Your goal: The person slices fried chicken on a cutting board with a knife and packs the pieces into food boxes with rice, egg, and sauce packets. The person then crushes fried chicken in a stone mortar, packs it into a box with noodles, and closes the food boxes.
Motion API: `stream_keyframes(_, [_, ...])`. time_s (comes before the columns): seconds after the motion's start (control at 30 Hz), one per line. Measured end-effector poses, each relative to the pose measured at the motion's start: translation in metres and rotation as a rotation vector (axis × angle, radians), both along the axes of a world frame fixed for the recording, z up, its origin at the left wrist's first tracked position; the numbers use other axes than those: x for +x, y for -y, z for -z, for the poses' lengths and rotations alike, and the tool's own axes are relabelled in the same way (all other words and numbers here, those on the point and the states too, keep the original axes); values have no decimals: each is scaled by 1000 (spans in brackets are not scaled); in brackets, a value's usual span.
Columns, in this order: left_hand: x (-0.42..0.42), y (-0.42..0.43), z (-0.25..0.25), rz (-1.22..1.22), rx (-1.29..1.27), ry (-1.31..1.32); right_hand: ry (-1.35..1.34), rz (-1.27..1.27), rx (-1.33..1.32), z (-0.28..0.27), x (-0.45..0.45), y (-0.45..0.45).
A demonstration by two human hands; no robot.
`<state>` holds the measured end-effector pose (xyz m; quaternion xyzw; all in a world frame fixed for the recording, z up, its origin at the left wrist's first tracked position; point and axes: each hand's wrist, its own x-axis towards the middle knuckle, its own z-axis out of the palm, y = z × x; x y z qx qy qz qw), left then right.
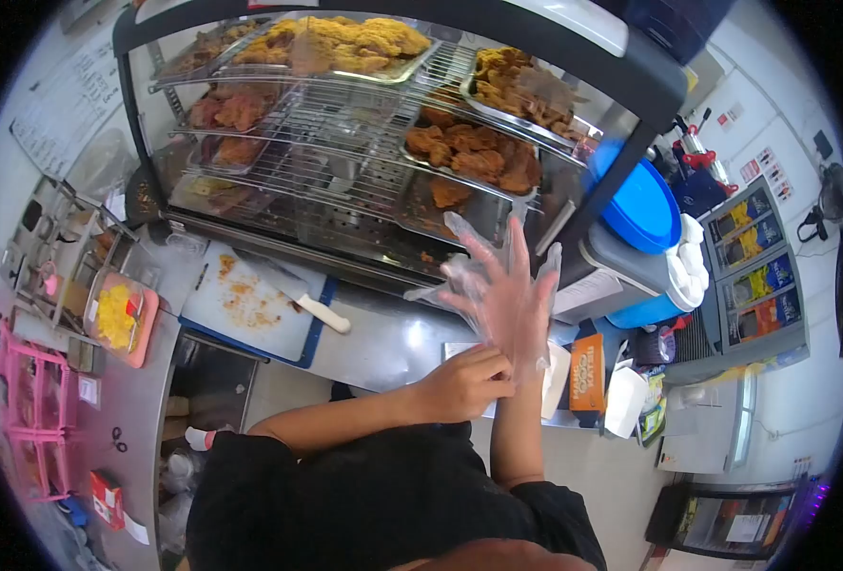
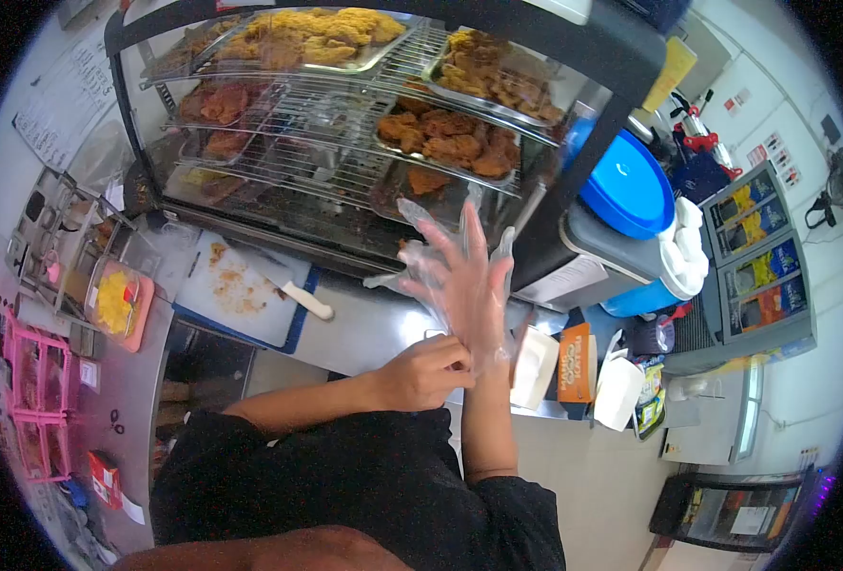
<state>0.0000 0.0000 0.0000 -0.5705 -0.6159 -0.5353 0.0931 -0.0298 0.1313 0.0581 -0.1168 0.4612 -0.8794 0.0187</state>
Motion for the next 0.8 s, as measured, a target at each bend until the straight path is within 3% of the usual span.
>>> stream_keyframes(0.07, [10, -15, 4, 47, 99, 43, 5, -75, 42, -8, 8, -11])
stream_keyframes(0.1, [-14, 63, 7, 89, 9, 22, -40, 6, -109, 5, -19, 64])
stream_keyframes(0.23, [-23, 71, 16, 232, 47, 128, -105, 354, -136, 8, -39, 74])
stream_keyframes(0.33, [-44, 93, 17, 308, -79, 271, -103, 999, 225, 13, -56, 47])
stream_keyframes(0.37, [-48, 100, 21, 303, -106, 261, -120, 1230, 458, 12, -55, 41])
stream_keyframes(0.4, [-51, 107, 26, 297, -134, 254, -101, 1326, 469, 26, -62, 16])
stream_keyframes(0.5, [-74, 142, 38, 293, -385, 356, 1, 1260, 763, 35, -67, -13])
stream_keyframes(0.57, [-91, 168, 54, 141, -376, 333, -3, 1475, 1086, 19, -63, -3])
stream_keyframes(0.63, [-108, 193, 83, 17, -354, 383, -100, 1564, 994, 34, -65, -32])
stream_keyframes(0.7, [-122, 221, 91, -89, -410, 479, 48, 1416, 731, 28, -67, -26])
stream_keyframes(0.8, [-136, 246, 105, -152, -340, 658, 77, 1366, 840, 23, -73, -14])
